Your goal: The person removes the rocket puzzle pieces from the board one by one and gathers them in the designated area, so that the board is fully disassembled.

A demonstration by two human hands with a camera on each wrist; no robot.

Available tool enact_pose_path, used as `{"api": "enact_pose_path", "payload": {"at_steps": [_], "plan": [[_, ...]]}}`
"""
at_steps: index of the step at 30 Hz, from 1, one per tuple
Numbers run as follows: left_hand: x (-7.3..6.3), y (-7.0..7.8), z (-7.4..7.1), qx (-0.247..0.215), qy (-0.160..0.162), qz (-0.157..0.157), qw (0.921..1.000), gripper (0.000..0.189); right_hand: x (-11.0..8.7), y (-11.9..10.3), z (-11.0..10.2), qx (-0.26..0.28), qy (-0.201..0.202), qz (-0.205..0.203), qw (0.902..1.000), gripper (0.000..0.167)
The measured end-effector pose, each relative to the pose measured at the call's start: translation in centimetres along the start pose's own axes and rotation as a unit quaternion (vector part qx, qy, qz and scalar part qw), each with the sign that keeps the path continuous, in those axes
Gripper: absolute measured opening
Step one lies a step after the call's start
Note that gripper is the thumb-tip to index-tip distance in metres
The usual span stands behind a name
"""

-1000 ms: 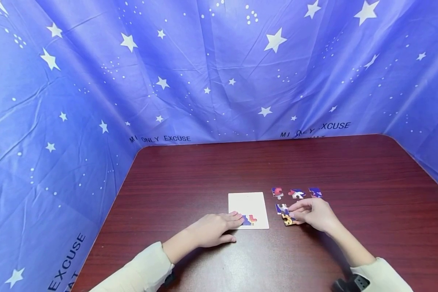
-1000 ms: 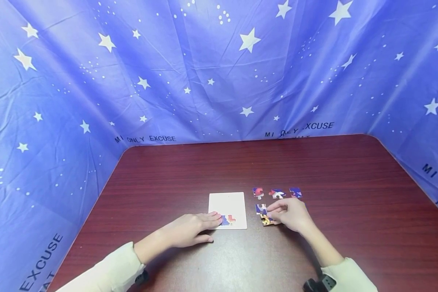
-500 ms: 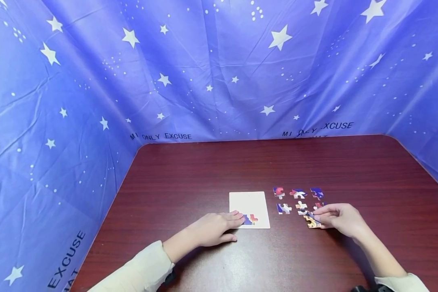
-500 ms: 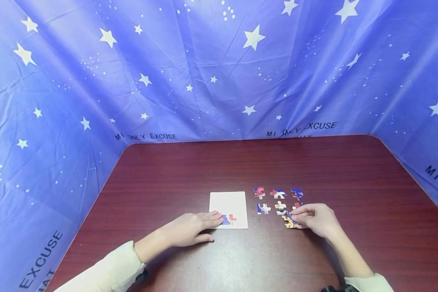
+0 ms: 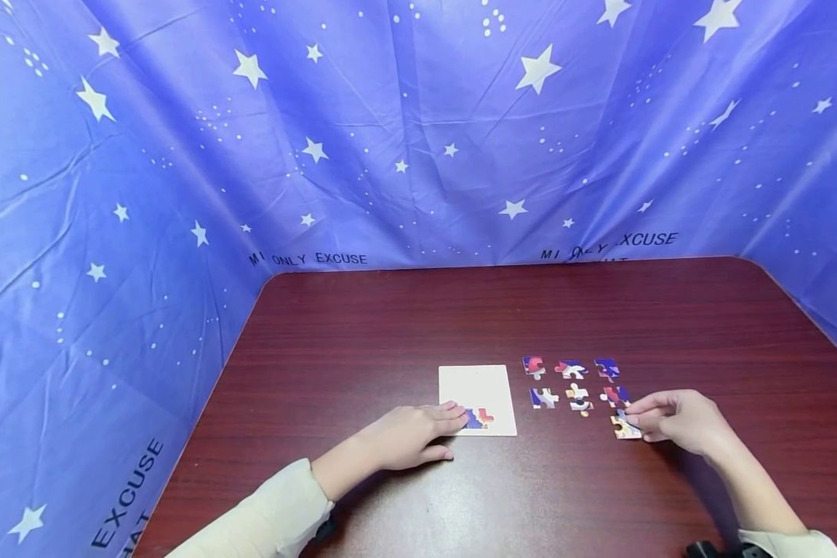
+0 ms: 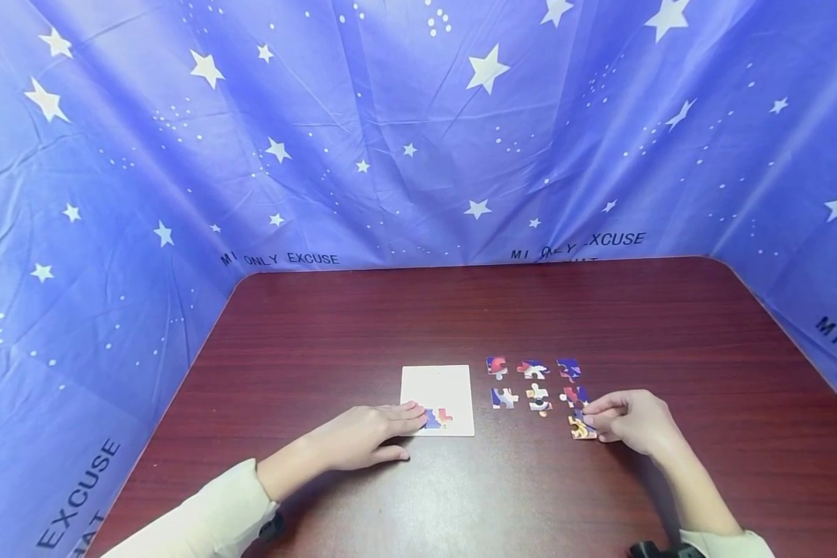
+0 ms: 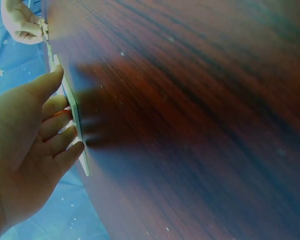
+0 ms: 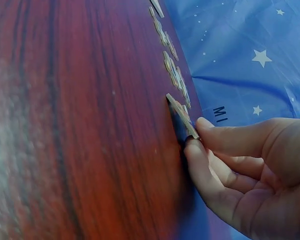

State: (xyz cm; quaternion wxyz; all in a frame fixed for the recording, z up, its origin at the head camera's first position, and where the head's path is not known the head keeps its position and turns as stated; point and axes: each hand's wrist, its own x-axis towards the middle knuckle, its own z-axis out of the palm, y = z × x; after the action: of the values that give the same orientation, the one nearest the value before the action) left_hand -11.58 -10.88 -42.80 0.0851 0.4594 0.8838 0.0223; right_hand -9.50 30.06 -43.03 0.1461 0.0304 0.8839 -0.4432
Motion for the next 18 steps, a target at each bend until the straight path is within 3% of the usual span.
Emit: {"api": "enact_pose_path", "payload": {"at_steps": [7, 13, 18], "plan": [[0.0, 0.02, -0.06, 0.003, 0.002, 0.002, 1.0, 0.054, -0.13, -0.03, -0.27, -0.073, 0.03, -0.004, 0.9969, 0.022], [-0.02, -0.04, -0.06, 0.002, 0.005, 0.004, 1.0, 0.054, -0.03, 0.1, -0.22, -0.168, 0.074, -0.032, 0.9824, 0.013], [0.0, -0.01, -0.09, -0.003, 0.007, 0.004, 1.0, 0.053, -0.02, 0.02, -0.2, -0.171, 0.077, -0.033, 0.9816, 0.013]]}}
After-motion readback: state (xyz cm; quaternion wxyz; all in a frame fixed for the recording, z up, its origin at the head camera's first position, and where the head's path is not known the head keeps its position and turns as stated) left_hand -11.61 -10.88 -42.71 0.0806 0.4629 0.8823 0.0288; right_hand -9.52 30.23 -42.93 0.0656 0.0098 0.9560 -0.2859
